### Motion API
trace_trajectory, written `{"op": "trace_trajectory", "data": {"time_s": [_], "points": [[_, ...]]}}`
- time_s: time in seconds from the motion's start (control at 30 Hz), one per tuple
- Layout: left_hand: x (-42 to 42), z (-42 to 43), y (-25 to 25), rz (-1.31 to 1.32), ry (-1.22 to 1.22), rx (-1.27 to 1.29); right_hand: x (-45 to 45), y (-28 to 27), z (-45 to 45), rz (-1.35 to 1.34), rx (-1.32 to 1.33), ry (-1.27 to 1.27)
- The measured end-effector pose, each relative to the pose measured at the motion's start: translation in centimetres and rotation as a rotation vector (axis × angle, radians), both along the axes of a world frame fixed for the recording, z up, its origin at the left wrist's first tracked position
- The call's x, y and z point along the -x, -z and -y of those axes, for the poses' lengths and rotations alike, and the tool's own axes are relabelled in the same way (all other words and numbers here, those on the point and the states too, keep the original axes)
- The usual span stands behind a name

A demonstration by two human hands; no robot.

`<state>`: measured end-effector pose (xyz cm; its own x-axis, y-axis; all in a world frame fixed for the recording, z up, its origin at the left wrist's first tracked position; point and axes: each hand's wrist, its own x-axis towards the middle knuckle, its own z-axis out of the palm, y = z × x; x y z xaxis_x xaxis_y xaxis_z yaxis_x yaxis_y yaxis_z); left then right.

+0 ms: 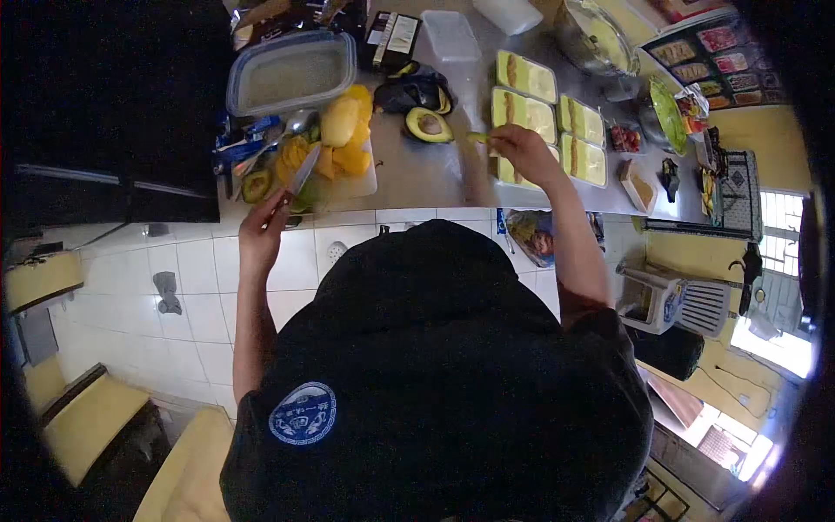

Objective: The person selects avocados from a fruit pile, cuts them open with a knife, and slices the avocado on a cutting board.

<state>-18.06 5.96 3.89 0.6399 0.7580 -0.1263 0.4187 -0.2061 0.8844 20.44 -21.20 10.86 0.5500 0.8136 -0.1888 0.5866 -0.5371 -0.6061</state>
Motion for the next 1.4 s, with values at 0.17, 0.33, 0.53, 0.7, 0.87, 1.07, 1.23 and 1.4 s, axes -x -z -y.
{"op": "trace_trajectory", "data": {"time_s": [0.17,0.33,0.53,0.7,0.87,1.07,1.23,1.4], "points": [[-5.1,3.3,-2.8,0.023,0.09,0.202,-3.3,2.6,6.6,0.081,0.133,0.002],[-6.8,4.6,-2.4,0.082,0.183,0.029,-5.1,5.6,9.0,-0.08,0.106,0.026],[-6.3,4.7,-3.0,0.051,0.157,0.04,-5.3,5.9,8.5,0.038,0.181,0.063],[-3.7,3.7,-2.9,0.012,-0.02,0.187,-3.8,4.7,5.0,0.244,-0.074,0.143],[0.7,0.9,-0.7,-0.027,-0.026,-0.497,4.9,3.0,-5.9,0.039,-0.167,0.05],[3.1,0.2,-0.8,-0.309,-0.011,-0.49,17.7,6.5,-16.6,-0.247,0.001,-0.326],[3.9,-0.6,0.3,-0.234,0.078,-0.582,21.4,8.7,-20.6,0.061,0.082,-0.265],[4.2,-1.4,0.2,-0.192,0.128,-0.578,22.2,7.2,-20.8,0.022,0.092,-0.248]]}}
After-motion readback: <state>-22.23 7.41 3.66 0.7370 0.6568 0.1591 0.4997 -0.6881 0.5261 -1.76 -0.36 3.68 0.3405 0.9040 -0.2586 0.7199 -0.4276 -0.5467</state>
